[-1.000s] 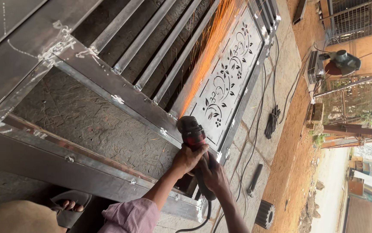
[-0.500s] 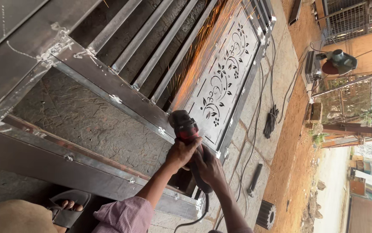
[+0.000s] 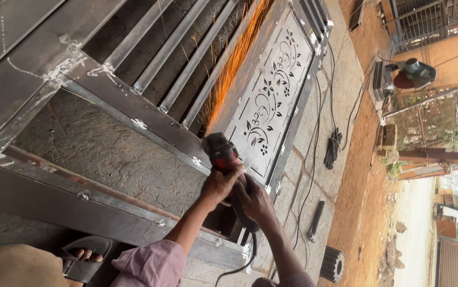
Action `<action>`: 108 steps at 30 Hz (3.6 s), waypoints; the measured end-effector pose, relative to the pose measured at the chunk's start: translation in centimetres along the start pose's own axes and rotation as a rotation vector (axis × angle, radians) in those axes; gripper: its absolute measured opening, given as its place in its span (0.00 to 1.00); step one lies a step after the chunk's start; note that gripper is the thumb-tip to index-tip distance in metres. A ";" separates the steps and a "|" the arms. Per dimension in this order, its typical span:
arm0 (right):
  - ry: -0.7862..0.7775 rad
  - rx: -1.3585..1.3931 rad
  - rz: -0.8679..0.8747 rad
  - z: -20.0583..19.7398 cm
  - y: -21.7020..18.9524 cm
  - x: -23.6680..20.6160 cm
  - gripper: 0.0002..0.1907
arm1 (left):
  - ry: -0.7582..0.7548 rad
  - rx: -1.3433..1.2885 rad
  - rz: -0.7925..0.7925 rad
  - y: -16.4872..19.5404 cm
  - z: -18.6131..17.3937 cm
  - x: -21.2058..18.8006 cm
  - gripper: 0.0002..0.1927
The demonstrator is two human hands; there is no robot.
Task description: The person uses an angle grinder to grind weld seams and edges of a decorative metal gate frame lying on the ground, producing sparks while moving the grinder along different frame sections and repositioning around the workpiece.
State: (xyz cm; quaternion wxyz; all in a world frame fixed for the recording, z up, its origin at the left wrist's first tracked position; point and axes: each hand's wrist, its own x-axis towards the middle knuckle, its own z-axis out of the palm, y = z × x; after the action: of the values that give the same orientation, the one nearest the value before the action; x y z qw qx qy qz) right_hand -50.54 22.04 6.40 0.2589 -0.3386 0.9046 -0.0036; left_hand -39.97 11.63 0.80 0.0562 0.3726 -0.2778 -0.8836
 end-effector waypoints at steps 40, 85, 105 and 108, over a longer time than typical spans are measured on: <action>-0.039 -0.098 0.019 -0.6 0.5 0.4 0.27 | -0.041 -0.035 -0.057 -0.4 1.0 1.1 0.42; 0.034 -0.119 -0.069 -1.3 -0.1 0.0 0.28 | -0.099 -0.086 -0.073 0.1 1.4 0.6 0.40; 0.038 -0.106 -0.102 -1.0 -1.2 -0.2 0.28 | -0.102 -0.084 -0.028 0.0 0.4 0.5 0.38; 0.037 -0.115 -0.044 -1.1 -0.5 -0.2 0.29 | -0.112 -0.075 -0.047 -0.2 0.8 0.6 0.38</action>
State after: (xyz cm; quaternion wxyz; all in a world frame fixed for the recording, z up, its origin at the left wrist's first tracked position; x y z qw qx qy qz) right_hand -50.57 21.59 7.56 0.2222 -0.3725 0.9003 0.0367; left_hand -40.95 11.94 0.78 0.0338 0.3268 -0.2382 -0.9140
